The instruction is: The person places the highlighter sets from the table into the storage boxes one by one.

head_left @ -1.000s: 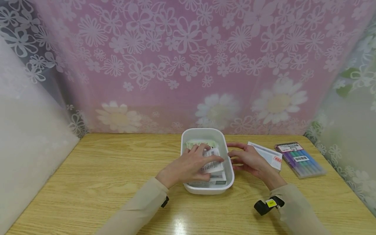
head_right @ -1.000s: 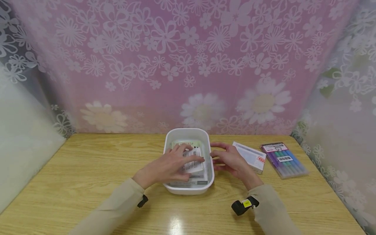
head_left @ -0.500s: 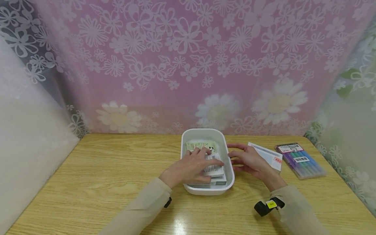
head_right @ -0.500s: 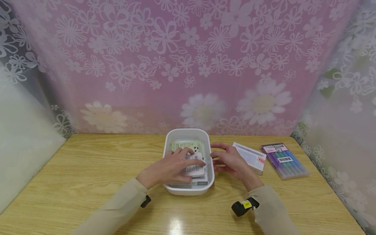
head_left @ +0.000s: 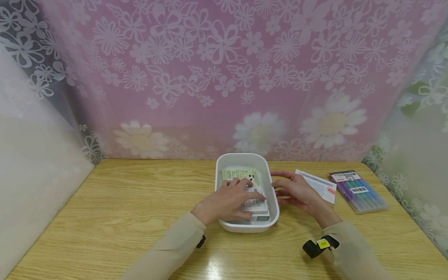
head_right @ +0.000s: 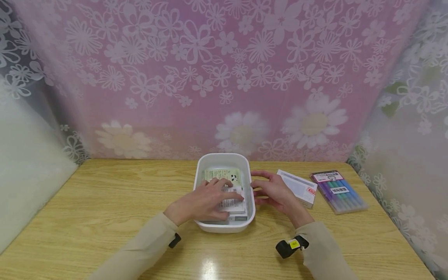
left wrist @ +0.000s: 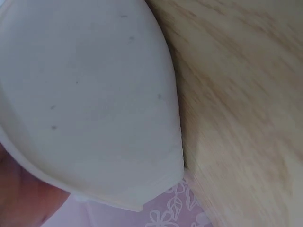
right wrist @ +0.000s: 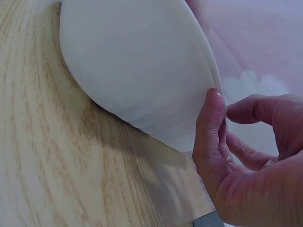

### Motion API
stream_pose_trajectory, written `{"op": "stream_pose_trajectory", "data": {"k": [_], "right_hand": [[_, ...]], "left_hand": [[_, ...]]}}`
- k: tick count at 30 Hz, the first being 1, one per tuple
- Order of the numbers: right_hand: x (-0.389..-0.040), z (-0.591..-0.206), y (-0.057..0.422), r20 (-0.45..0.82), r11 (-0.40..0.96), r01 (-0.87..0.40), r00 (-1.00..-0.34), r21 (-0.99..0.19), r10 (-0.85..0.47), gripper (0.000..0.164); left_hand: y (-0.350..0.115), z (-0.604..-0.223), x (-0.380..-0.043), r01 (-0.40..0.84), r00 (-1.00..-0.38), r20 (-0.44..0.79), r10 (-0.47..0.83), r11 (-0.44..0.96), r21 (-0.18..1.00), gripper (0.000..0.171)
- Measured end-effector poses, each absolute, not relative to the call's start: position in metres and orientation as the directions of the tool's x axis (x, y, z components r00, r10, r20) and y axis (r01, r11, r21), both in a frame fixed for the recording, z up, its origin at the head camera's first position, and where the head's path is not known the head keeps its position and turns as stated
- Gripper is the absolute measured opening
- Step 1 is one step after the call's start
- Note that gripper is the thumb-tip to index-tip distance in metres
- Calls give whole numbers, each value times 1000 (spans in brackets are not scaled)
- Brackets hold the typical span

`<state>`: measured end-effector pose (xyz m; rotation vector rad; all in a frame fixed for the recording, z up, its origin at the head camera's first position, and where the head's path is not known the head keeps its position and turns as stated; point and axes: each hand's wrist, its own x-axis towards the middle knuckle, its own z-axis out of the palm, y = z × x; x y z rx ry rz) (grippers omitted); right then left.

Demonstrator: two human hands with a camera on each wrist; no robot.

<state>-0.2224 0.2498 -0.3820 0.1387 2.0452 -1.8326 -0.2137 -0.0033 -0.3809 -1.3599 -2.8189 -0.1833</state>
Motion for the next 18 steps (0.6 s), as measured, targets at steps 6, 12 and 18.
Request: {"op": "stream_pose_trajectory", "data": {"k": [6,12,18], "right_hand": [[-222,-382,250,-352,125,334,-919,-934,-178,63],[-222,-382,250,-359,119,343,-917,-932,-171,64],[-222,-383,250,-361,114,345,-916,-932,-177,65]], "left_hand": [[-10,-380,-214,745,-659,70,749,637,199,47],[-24,-379,-210,708,-706,242,665,674,214,36],[-40,-381,-210,627,-763,414,497,724,287,39]]}}
